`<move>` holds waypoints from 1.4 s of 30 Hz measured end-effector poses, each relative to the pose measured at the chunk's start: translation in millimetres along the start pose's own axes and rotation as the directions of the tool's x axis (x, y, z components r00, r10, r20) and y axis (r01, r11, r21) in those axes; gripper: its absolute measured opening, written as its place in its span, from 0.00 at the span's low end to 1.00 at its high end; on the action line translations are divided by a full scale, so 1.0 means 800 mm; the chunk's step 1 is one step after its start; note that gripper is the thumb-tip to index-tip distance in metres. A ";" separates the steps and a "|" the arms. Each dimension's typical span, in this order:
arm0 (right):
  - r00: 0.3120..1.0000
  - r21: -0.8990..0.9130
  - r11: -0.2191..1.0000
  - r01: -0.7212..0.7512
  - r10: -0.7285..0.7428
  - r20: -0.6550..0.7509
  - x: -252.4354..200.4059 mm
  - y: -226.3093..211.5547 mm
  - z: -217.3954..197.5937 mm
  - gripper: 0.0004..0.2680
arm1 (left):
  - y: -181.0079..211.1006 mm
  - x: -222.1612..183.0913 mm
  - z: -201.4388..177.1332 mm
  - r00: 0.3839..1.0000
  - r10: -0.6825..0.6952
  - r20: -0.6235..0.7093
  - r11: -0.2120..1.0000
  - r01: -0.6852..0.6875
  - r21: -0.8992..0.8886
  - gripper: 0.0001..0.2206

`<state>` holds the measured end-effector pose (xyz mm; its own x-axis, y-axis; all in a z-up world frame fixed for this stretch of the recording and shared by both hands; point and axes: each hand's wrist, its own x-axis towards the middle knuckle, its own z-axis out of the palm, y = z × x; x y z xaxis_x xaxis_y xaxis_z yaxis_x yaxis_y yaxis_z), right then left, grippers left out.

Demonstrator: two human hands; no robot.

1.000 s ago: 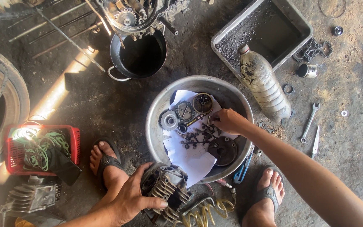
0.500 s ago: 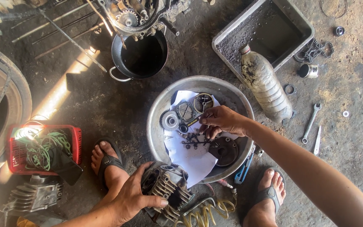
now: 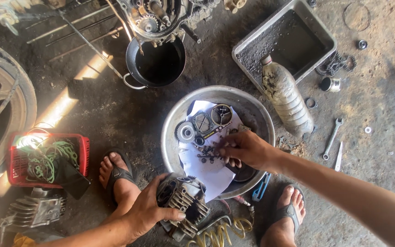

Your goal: The recorder is repairing and cleaning components of a motorcycle engine in a workshop environment.

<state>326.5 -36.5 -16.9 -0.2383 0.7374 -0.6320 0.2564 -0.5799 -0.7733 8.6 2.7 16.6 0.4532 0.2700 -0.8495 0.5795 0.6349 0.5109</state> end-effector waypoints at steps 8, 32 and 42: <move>0.999 -0.074 0.996 -0.052 0.051 -0.018 -0.080 -0.070 0.023 0.09 | 0.023 -0.008 0.017 0.998 0.063 0.027 0.996 -0.061 -0.063 0.50; 0.674 -0.486 0.567 0.665 -0.736 0.064 -0.087 -0.076 0.069 0.07 | 0.046 -0.017 0.041 0.997 0.045 0.056 0.997 -0.042 -0.061 0.49; 0.809 -0.651 0.589 0.479 -0.584 0.067 -0.094 -0.081 0.082 0.06 | 0.056 -0.030 0.051 0.996 0.051 0.078 0.980 -0.035 -0.193 0.50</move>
<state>266.5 -77.3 77.7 -0.4050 0.9121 -0.0630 0.6466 0.2370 -0.7251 51.3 -5.0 65.5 0.5331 0.2448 -0.8098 0.4214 0.7532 0.5051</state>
